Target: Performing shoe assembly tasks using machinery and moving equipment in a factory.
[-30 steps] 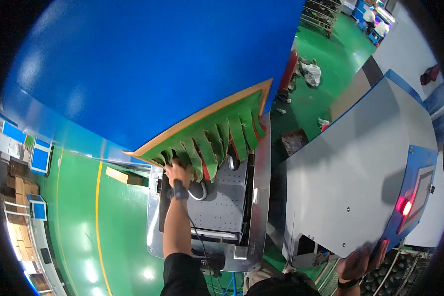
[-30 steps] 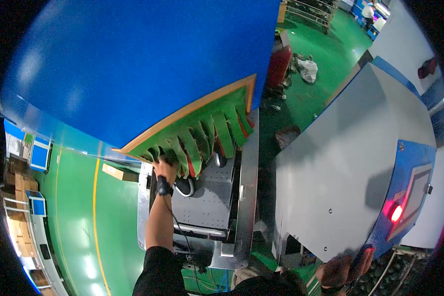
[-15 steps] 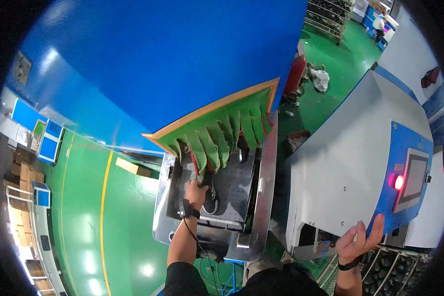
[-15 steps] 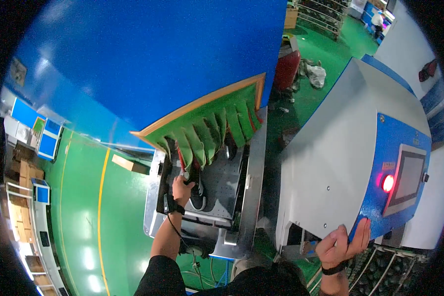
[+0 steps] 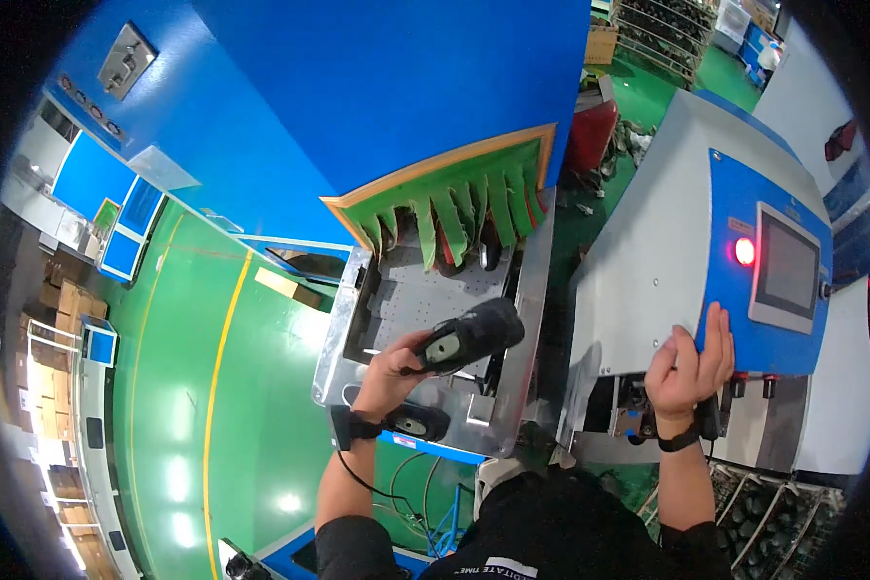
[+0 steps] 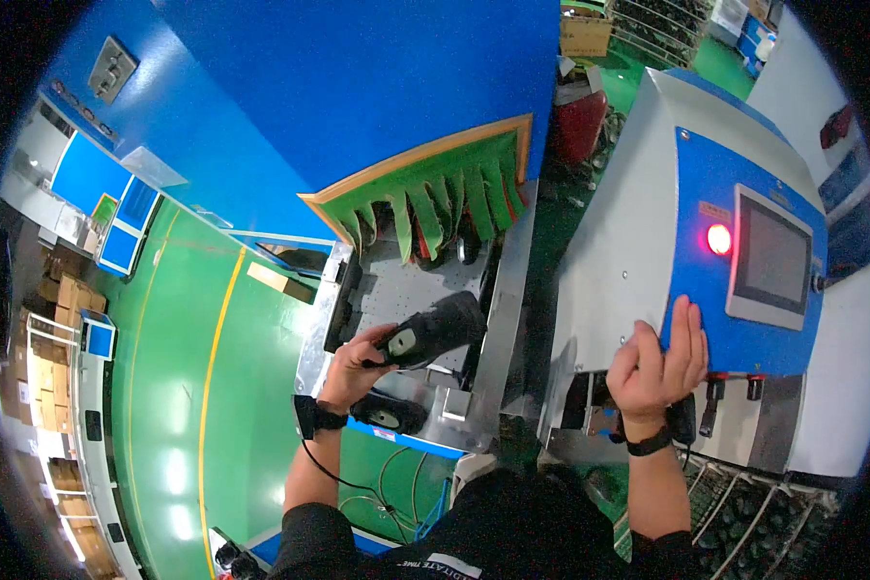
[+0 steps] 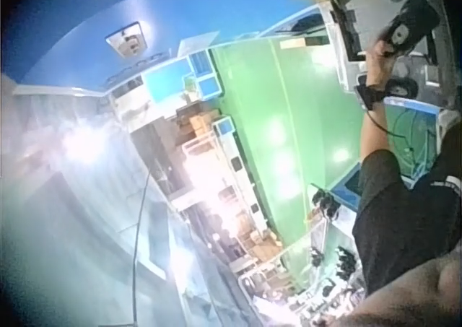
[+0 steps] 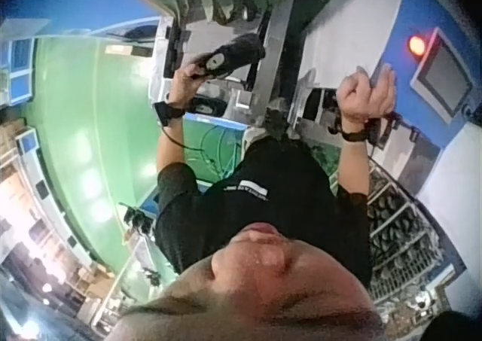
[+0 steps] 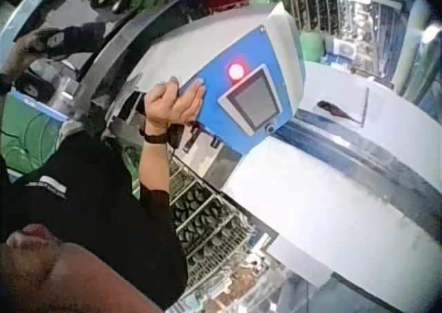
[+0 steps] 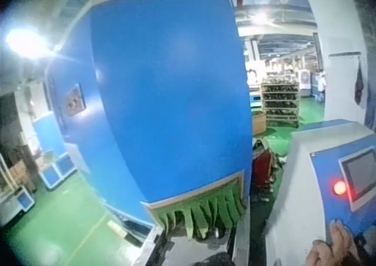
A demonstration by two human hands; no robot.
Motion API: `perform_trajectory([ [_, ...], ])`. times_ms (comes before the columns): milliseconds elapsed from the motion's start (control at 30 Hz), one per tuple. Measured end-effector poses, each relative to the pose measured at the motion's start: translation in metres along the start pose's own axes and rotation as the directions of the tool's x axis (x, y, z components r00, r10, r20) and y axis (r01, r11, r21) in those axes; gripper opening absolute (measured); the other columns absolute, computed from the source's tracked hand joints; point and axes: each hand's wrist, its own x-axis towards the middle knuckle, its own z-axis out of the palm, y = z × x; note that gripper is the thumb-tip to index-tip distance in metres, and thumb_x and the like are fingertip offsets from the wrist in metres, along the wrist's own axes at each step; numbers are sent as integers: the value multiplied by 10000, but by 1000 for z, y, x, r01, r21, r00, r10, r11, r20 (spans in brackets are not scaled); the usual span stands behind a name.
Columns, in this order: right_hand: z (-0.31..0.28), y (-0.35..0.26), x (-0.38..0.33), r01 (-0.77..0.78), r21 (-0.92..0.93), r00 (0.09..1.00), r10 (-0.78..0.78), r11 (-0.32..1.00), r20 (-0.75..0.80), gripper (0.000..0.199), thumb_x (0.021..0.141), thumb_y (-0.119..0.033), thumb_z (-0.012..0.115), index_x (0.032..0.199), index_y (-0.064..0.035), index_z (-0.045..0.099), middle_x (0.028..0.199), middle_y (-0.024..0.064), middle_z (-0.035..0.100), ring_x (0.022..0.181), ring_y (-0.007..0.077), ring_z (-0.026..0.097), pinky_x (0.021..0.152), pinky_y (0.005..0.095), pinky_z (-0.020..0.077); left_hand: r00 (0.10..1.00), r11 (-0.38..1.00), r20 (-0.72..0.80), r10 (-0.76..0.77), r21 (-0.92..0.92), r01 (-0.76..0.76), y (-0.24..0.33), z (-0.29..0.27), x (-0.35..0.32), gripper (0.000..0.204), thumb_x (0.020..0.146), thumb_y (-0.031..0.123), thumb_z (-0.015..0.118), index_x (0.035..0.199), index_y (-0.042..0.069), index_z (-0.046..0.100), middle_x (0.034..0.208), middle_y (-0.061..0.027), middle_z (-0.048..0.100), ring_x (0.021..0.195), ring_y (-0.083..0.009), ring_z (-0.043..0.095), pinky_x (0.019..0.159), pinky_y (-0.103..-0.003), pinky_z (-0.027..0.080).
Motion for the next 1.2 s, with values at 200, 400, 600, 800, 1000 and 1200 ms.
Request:
perform_trajectory([
  [200,-8,3,1,-5,106,1000,5,994,0,172,816,-79,618,958,-117,708,1341,244,609,1258,377,576,1055,470,411,810,905,586,-8,349,-243,-4,12,-16,167,837,-11,558,986,20,629,1382,-132,591,1188,-365,601,969,-399,518],
  [400,-13,5,-3,-20,151,999,15,988,37,187,813,-116,623,980,-134,705,1376,213,595,1304,348,545,1103,456,373,545,791,836,-70,379,-479,-78,36,-65,291,761,-10,617,1047,30,652,1446,-101,531,1341,-290,499,1015,-362,517],
  [600,-8,8,-3,-40,141,999,39,989,11,196,809,-114,612,974,-150,711,1366,197,609,1302,338,552,1099,446,378,569,871,737,-364,486,-74,-58,39,-60,218,745,21,590,937,41,692,1342,-114,625,1214,-319,596,968,-388,516],
  [800,-4,5,-5,-43,68,998,40,997,39,174,801,-122,603,932,-143,716,1343,216,619,1269,359,570,1084,450,385,564,882,691,-452,442,164,-53,45,-44,279,799,140,579,1033,42,696,1213,-169,679,1130,-344,636,946,-426,498],
  [1000,0,9,-11,3,16,999,-3,1000,48,157,836,-103,566,945,-114,678,1350,255,594,1291,390,537,1105,480,360,535,827,631,-562,403,392,-63,57,23,349,956,321,576,1161,58,679,1065,-133,725,1016,-255,680,883,-379,511],
  [1200,0,5,-14,40,-49,995,-36,998,89,118,877,-114,534,947,-85,624,1386,281,530,1299,423,502,1106,531,350,878,795,318,-358,-389,465,-181,63,153,310,1017,175,531,1280,26,601,1221,-99,675,1145,-216,616,1021,-350,479],
])
